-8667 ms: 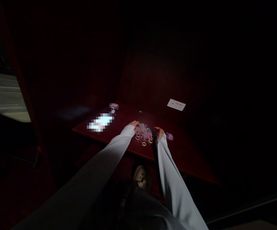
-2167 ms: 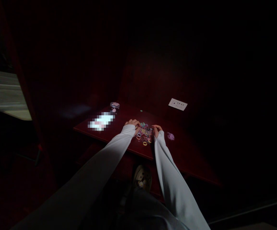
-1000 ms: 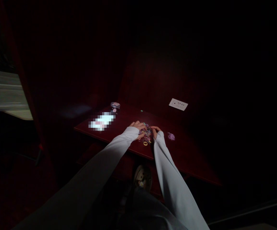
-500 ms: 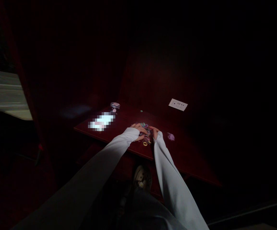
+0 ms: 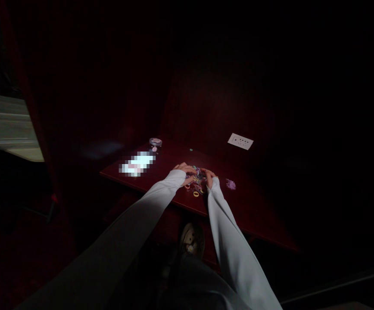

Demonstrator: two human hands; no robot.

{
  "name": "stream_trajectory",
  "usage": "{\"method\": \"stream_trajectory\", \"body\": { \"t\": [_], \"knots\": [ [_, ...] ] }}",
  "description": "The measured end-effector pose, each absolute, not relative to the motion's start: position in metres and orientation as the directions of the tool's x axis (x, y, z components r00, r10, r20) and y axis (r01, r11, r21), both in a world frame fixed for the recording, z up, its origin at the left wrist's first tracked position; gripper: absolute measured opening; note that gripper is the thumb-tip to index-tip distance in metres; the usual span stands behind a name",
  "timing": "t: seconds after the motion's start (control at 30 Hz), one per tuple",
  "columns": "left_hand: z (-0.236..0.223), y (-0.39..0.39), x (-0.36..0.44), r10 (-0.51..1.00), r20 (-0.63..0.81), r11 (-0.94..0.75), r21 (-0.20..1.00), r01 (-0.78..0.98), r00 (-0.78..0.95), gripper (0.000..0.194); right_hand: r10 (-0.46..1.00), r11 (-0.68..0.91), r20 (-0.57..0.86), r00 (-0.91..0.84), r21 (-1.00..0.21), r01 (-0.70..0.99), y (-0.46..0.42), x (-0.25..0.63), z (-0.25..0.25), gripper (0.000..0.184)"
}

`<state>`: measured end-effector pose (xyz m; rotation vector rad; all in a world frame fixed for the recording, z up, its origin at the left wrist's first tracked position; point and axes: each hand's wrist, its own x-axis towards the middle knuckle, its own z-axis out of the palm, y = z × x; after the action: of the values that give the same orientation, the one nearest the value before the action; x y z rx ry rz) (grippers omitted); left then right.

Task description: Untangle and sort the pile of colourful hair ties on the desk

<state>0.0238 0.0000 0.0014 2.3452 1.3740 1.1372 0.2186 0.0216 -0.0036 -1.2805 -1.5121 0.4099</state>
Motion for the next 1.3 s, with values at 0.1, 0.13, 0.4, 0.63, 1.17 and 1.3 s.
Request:
{"method": "stream_trajectory", "body": {
  "t": [0.1, 0.13, 0.4, 0.63, 1.17, 1.3],
  "knots": [
    [0.0, 0.0, 0.025, 0.8, 0.54, -0.555, 0.503, 0.663, 0.261, 0.026, 0.865, 0.358, 0.493, 0.097, -0.741, 0.569, 0.012, 0.218, -0.002, 0.04],
    [-0.001, 0.0, 0.026, 0.797, 0.545, -0.558, 0.5, 0.662, 0.26, 0.026, 0.865, 0.361, 0.494, 0.086, -0.732, 0.577, 0.009, 0.217, -0.001, 0.039],
    [-0.004, 0.004, 0.027, 0.776, 0.555, -0.588, 0.468, 0.66, 0.299, 0.026, 0.847, 0.445, 0.53, -0.044, -0.659, 0.606, 0.009, 0.218, -0.006, 0.034],
    [-0.009, 0.008, 0.027, 0.761, 0.577, -0.602, 0.455, 0.656, 0.298, 0.026, 0.859, 0.415, 0.511, -0.021, -0.672, 0.613, 0.018, 0.222, -0.009, 0.025],
    [-0.001, 0.003, 0.026, 0.803, 0.528, -0.554, 0.489, 0.674, 0.277, 0.025, 0.849, 0.426, 0.528, -0.025, -0.655, 0.624, 0.009, 0.222, -0.005, 0.034],
    [0.003, 0.0, 0.022, 0.803, 0.516, -0.567, 0.506, 0.65, 0.299, 0.025, 0.822, 0.386, 0.565, 0.064, -0.637, 0.668, 0.003, 0.22, 0.002, 0.024]
  ]
}}
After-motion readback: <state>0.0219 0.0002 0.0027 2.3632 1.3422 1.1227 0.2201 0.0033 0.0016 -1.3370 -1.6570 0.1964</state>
